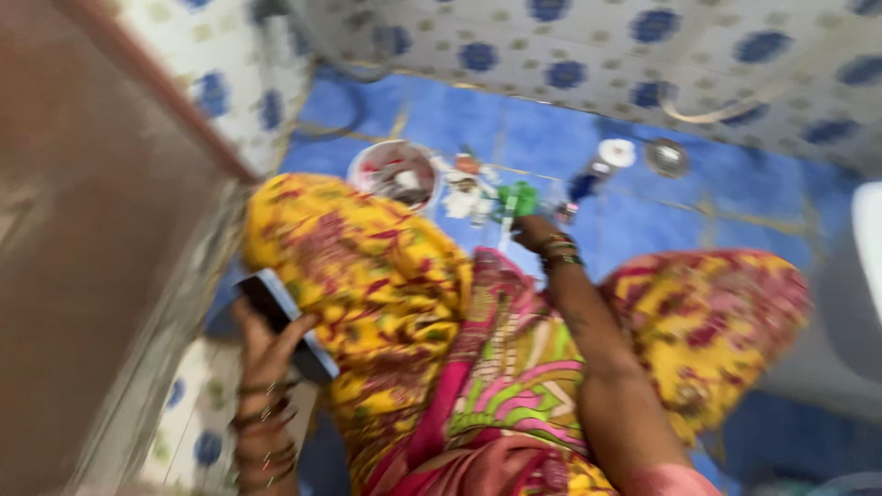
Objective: The person removes paper wrappers, cardboard, and trash items from a small bin onto the floor by hand, unfolds and separates the packaging, and places the sorted items back into the bin.
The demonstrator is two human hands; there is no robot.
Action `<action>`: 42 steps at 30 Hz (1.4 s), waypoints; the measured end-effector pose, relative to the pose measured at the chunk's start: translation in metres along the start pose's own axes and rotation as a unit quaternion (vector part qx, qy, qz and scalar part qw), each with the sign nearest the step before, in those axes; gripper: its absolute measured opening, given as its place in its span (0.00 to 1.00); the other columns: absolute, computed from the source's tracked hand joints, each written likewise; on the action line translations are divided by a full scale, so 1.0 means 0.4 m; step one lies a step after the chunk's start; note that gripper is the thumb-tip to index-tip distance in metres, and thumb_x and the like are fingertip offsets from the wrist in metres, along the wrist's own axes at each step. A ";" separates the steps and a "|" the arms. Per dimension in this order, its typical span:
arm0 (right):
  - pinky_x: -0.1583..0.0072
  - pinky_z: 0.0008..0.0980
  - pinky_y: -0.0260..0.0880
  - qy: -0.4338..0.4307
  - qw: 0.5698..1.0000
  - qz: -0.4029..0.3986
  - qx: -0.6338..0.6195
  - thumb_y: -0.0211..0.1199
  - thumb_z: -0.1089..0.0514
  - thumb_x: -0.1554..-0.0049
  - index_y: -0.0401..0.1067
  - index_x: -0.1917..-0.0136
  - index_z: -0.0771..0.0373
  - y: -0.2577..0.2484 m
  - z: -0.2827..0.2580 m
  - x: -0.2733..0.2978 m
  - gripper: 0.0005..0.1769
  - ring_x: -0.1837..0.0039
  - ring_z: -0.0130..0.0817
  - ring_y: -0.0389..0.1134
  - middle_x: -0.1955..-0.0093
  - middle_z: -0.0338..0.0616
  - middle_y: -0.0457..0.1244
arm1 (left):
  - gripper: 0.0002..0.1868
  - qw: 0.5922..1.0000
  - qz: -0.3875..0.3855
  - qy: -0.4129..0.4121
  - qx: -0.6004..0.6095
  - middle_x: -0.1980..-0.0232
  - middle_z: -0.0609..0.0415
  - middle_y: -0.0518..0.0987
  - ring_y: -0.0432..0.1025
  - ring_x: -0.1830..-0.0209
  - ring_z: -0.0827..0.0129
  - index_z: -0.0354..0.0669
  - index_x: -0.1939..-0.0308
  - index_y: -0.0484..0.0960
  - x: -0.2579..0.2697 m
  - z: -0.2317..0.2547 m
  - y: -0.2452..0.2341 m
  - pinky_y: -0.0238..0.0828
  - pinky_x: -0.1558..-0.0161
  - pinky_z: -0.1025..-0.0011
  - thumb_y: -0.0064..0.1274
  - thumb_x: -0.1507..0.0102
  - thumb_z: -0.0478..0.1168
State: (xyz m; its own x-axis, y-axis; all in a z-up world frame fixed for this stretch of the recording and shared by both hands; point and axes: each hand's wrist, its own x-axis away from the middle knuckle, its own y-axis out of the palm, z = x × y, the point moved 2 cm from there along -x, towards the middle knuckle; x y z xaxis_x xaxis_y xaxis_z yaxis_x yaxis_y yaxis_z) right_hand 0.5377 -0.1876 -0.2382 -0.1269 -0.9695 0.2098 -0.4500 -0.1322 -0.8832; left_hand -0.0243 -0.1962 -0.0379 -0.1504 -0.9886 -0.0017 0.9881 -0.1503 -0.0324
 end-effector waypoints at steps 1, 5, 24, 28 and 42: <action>0.41 0.46 0.73 0.010 1.000 0.011 -0.003 0.68 0.57 0.48 0.80 0.45 0.56 -0.008 0.000 0.007 0.16 0.44 0.50 0.74 0.47 0.51 0.72 | 0.48 0.999 -0.013 -0.011 0.035 0.33 0.46 0.68 0.66 0.35 0.61 0.39 0.28 0.52 -0.004 -0.012 0.005 0.64 0.35 0.65 0.64 0.46 0.35; 0.45 0.43 0.75 0.013 0.999 -0.033 -0.034 0.67 0.56 0.46 0.79 0.42 0.56 -0.036 -0.012 0.018 0.17 0.51 0.44 0.76 0.52 0.51 0.74 | 0.43 0.999 -0.012 0.035 0.020 0.42 0.51 0.68 0.66 0.43 0.67 0.39 0.33 0.53 -0.020 -0.063 0.003 0.70 0.42 0.68 0.65 0.45 0.34; 0.42 0.44 0.73 0.019 1.000 -0.012 -0.018 0.67 0.56 0.46 0.80 0.43 0.56 0.008 0.001 0.005 0.17 0.46 0.48 0.74 0.48 0.51 0.72 | 0.45 0.998 -0.060 -0.001 0.018 0.38 0.49 0.70 0.67 0.39 0.66 0.38 0.30 0.52 -0.009 -0.046 -0.016 0.65 0.38 0.67 0.64 0.44 0.36; 0.41 0.44 0.72 0.026 1.000 -0.003 -0.011 0.67 0.57 0.47 0.80 0.43 0.56 0.033 0.012 -0.005 0.17 0.45 0.49 0.73 0.48 0.51 0.72 | 0.43 0.998 -0.050 0.037 -0.019 0.37 0.48 0.70 0.68 0.39 0.64 0.36 0.29 0.54 -0.007 -0.047 -0.021 0.67 0.38 0.67 0.62 0.42 0.36; 0.45 0.42 0.74 0.049 0.997 -0.044 -0.038 0.67 0.56 0.45 0.78 0.42 0.57 0.000 0.005 0.011 0.16 0.50 0.44 0.75 0.51 0.51 0.73 | 0.46 0.986 0.010 0.076 -0.146 0.45 0.44 0.72 0.72 0.51 0.63 0.30 0.34 0.54 0.022 0.041 0.034 0.73 0.51 0.66 0.69 0.46 0.38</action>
State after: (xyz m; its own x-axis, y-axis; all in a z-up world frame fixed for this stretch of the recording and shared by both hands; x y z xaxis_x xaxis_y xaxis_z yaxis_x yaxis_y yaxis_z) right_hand 0.5390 -0.1922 -0.2383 -0.1682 -0.9293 0.3287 -0.5287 -0.1964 -0.8258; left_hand -0.0117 -0.2071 -0.0219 -0.1565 -0.9754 -0.1550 0.9429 -0.1008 -0.3175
